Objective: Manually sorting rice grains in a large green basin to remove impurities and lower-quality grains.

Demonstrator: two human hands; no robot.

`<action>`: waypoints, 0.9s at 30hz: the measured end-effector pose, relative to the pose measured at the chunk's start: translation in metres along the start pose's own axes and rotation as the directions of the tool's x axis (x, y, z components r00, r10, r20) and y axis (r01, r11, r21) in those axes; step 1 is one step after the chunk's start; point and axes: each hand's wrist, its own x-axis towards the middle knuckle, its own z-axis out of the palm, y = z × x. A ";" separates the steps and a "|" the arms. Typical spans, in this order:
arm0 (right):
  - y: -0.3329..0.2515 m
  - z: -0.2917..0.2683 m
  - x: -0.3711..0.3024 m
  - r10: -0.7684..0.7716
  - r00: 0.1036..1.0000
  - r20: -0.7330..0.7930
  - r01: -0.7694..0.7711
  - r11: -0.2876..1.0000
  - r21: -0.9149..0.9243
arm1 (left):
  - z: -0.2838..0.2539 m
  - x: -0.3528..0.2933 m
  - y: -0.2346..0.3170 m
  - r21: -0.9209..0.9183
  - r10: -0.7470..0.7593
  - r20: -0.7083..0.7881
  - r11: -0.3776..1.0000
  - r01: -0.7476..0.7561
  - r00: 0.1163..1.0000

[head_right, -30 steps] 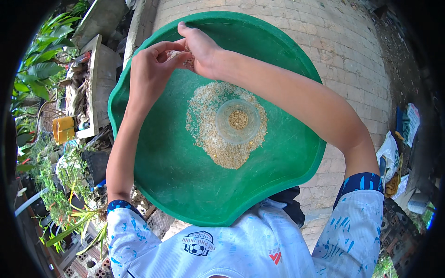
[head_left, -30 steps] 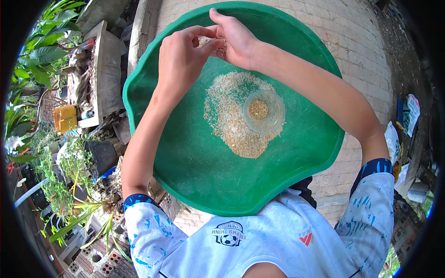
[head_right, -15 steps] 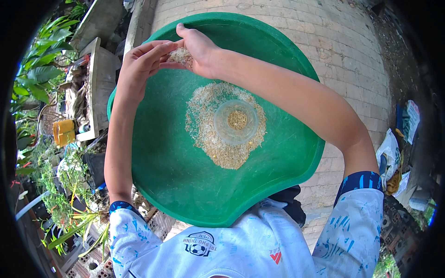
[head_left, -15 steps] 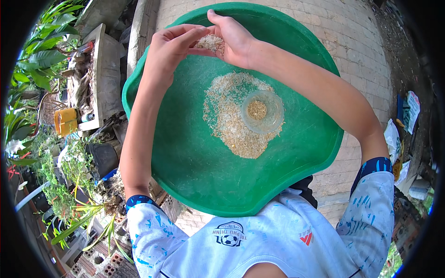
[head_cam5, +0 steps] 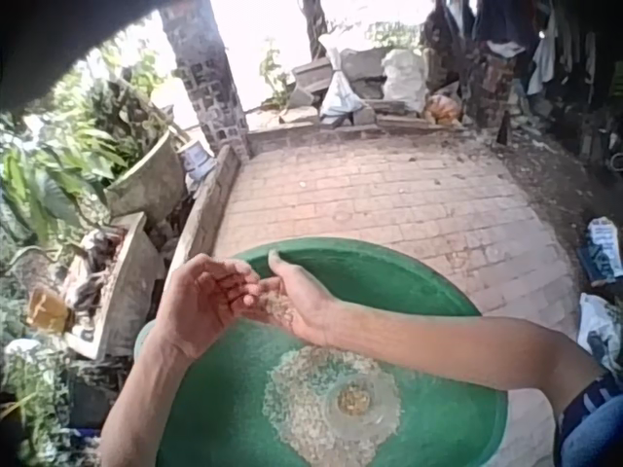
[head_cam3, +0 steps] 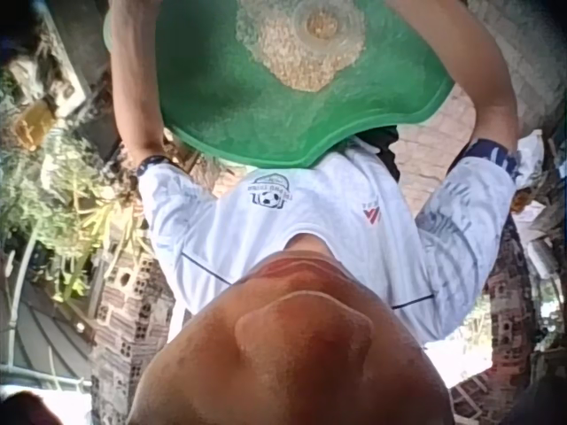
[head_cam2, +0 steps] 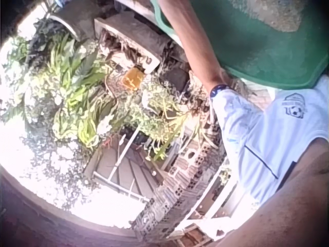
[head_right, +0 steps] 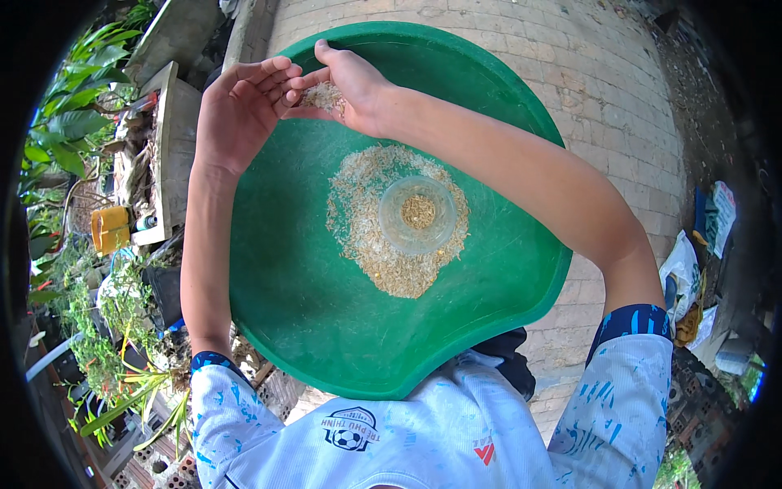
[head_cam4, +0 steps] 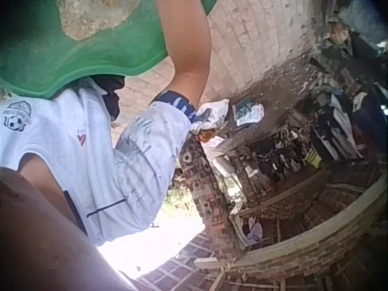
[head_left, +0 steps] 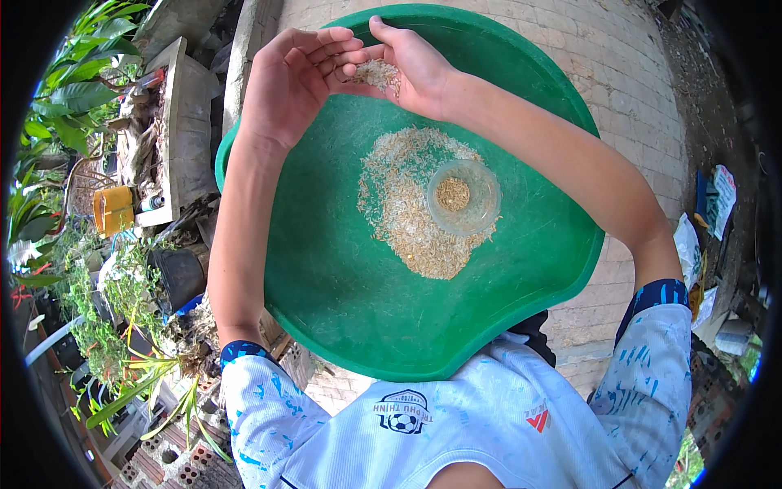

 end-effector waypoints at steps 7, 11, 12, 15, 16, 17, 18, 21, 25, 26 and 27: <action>0.003 -0.001 0.002 -0.079 0.996 0.036 0.081 0.996 -0.045 | 0.014 -0.004 0.002 0.094 -0.033 -0.034 0.995 0.036 0.999; 0.000 0.000 0.000 -0.088 0.995 0.048 0.092 0.993 -0.075 | 0.019 -0.008 0.001 0.126 -0.040 0.001 0.991 0.040 0.999; -0.001 -0.001 -0.002 -0.039 0.999 0.029 0.041 0.996 -0.085 | 0.023 -0.010 -0.001 0.125 -0.044 0.007 0.991 0.043 0.999; -0.002 -0.011 0.005 0.066 0.996 0.056 -0.060 0.993 -0.097 | 0.049 -0.028 -0.008 0.271 -0.230 0.179 0.946 0.177 0.957; -0.002 -0.011 0.007 0.129 0.985 0.112 -0.117 0.988 -0.103 | 0.057 -0.033 -0.013 0.303 -0.311 0.244 0.924 0.232 0.919; 0.000 -0.011 0.009 0.130 0.985 0.110 -0.119 0.988 -0.101 | 0.064 -0.038 -0.018 0.337 -0.389 0.304 0.898 0.284 0.870; 0.001 -0.005 0.009 0.102 0.990 0.097 -0.098 0.994 -0.048 | 0.071 -0.045 -0.027 0.355 -0.416 0.293 0.883 0.306 0.861; 0.002 -0.002 0.004 0.045 0.996 0.074 -0.044 0.999 -0.011 | 0.089 -0.058 -0.064 0.683 -0.436 0.264 0.714 0.152 0.861; 0.002 -0.003 0.002 0.052 0.996 0.079 -0.052 0.999 -0.001 | 0.093 -0.066 -0.076 0.829 -0.460 0.393 0.553 -0.089 0.796; 0.001 -0.003 0.001 0.046 0.996 0.075 -0.047 0.999 0.004 | 0.092 -0.067 -0.078 0.795 -0.398 0.498 0.565 -0.222 0.770; 0.002 -0.002 0.001 0.048 0.996 0.077 -0.048 0.999 0.006 | 0.089 -0.067 -0.076 0.796 -0.400 0.496 0.564 -0.220 0.771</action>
